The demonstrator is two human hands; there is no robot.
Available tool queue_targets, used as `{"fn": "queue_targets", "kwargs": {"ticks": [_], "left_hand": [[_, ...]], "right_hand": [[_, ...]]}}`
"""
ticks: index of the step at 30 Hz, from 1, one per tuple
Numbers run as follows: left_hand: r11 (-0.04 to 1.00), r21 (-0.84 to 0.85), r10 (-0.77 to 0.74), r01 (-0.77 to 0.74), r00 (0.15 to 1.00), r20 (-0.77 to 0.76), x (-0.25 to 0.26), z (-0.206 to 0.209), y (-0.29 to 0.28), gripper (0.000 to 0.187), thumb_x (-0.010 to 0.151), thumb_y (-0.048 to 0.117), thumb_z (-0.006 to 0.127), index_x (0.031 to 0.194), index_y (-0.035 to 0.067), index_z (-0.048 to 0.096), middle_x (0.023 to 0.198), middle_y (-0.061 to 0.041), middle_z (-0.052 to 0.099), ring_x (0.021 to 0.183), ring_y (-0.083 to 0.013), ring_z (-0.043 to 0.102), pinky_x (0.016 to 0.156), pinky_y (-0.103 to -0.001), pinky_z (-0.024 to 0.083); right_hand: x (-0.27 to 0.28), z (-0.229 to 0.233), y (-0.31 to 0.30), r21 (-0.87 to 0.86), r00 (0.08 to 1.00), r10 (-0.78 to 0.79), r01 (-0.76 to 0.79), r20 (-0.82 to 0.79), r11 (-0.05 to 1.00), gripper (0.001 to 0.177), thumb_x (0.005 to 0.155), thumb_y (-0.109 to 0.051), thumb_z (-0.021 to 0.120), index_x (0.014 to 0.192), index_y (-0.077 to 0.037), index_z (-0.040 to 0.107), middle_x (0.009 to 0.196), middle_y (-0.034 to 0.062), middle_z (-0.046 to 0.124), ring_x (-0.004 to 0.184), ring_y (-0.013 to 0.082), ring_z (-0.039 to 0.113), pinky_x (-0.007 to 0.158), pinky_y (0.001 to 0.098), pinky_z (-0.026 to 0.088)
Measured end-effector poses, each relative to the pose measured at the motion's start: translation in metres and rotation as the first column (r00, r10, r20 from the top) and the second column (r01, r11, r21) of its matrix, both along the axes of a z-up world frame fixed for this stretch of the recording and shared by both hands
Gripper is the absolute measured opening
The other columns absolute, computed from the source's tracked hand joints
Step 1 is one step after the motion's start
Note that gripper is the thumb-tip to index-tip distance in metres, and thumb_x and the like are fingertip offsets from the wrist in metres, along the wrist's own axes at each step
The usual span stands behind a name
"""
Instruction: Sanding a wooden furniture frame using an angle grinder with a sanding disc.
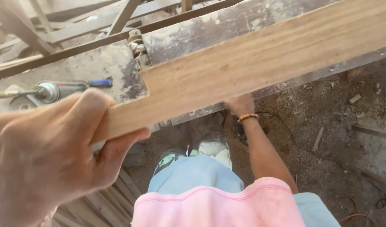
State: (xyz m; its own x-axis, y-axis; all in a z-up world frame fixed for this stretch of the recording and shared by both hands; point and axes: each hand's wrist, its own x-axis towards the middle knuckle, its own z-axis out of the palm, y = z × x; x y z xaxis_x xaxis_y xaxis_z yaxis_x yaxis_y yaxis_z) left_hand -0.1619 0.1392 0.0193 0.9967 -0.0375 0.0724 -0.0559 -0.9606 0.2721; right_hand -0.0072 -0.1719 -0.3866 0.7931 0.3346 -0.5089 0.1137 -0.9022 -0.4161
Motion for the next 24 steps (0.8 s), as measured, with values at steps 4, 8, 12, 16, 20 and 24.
{"fn": "queue_targets", "kwargs": {"ticks": [4, 8, 12, 16, 20, 24], "left_hand": [[0.986, 0.167, 0.024, -0.021, 1.000, -0.015, -0.003, -0.007, 0.007, 0.045, 0.087, 0.051, 0.072, 0.079, 0.010, 0.057, 0.057, -0.002, 0.064, 0.044, -0.0128, 0.060, 0.037, -0.030, 0.046], [0.977, 0.213, -0.013, 0.018, 1.000, -0.022, -0.003, -0.002, 0.000, 0.039, 0.087, 0.045, 0.074, 0.082, 0.008, 0.062, 0.064, -0.006, 0.068, 0.045, -0.0106, 0.061, 0.037, -0.029, 0.047], [0.997, 0.076, -0.005, -0.004, 0.993, 0.116, 0.001, 0.001, -0.007, 0.037, 0.083, 0.035, 0.081, 0.092, 0.002, 0.066, 0.072, -0.010, 0.069, 0.054, -0.0141, 0.064, 0.044, -0.029, 0.050], [0.946, -0.307, 0.189, -0.104, 0.946, 0.262, -0.011, -0.009, -0.012, 0.041, 0.079, 0.024, 0.087, 0.104, 0.001, 0.064, 0.089, -0.012, 0.071, 0.078, -0.0160, 0.070, 0.065, -0.028, 0.058], [0.479, -0.871, 0.392, 0.107, 0.862, 0.321, -0.023, -0.073, 0.003, 0.033, 0.086, 0.013, 0.083, 0.114, 0.008, 0.065, 0.102, -0.008, 0.074, 0.092, -0.0145, 0.075, 0.079, -0.026, 0.064], [-0.045, -0.918, 0.603, 0.393, 0.744, 0.289, -0.016, -0.144, -0.010, 0.023, 0.100, -0.002, 0.081, 0.119, 0.003, 0.070, 0.112, -0.012, 0.074, 0.108, -0.0225, 0.073, 0.096, -0.032, 0.063]], "right_hand": [[-0.011, 0.012, 0.033, 0.034, 0.972, -0.219, 0.223, -0.084, 0.974, 0.028, 0.089, -0.028, 0.073, 0.105, -0.007, 0.065, 0.080, 0.0079, 0.071, 0.060, 0.0160, 0.066, 0.052, 0.0267, 0.057], [-0.055, 0.023, 0.092, 0.100, 0.984, -0.072, 0.089, -0.161, 0.991, 0.067, 0.077, -0.024, 0.077, 0.127, 0.002, 0.041, 0.087, 0.0163, 0.069, 0.066, 0.0251, 0.070, 0.052, 0.0340, 0.063], [-0.046, 0.022, 0.065, 0.171, 0.995, 0.077, -0.086, 0.058, 0.982, 0.073, 0.071, -0.035, 0.086, 0.117, 0.005, 0.046, 0.091, 0.0260, 0.071, 0.084, 0.0415, 0.069, 0.072, 0.0486, 0.058], [-0.022, 0.039, -0.012, 0.190, 0.994, -0.098, 0.089, 0.039, 0.978, 0.067, 0.073, -0.034, 0.079, 0.119, 0.004, 0.048, 0.092, 0.0262, 0.072, 0.086, 0.0442, 0.070, 0.074, 0.0521, 0.058], [-0.034, 0.056, -0.120, 0.071, 0.994, -0.088, 0.083, 0.065, 0.994, 0.052, 0.076, -0.038, 0.077, 0.117, -0.011, 0.059, 0.104, 0.0192, 0.073, 0.094, 0.0399, 0.072, 0.078, 0.0494, 0.059], [-0.016, 0.121, -0.202, -0.079, 0.963, -0.269, 0.266, -0.027, 0.961, 0.076, 0.073, -0.042, 0.085, 0.129, -0.009, 0.045, 0.104, 0.0189, 0.076, 0.097, 0.0373, 0.073, 0.082, 0.0495, 0.061]]}}
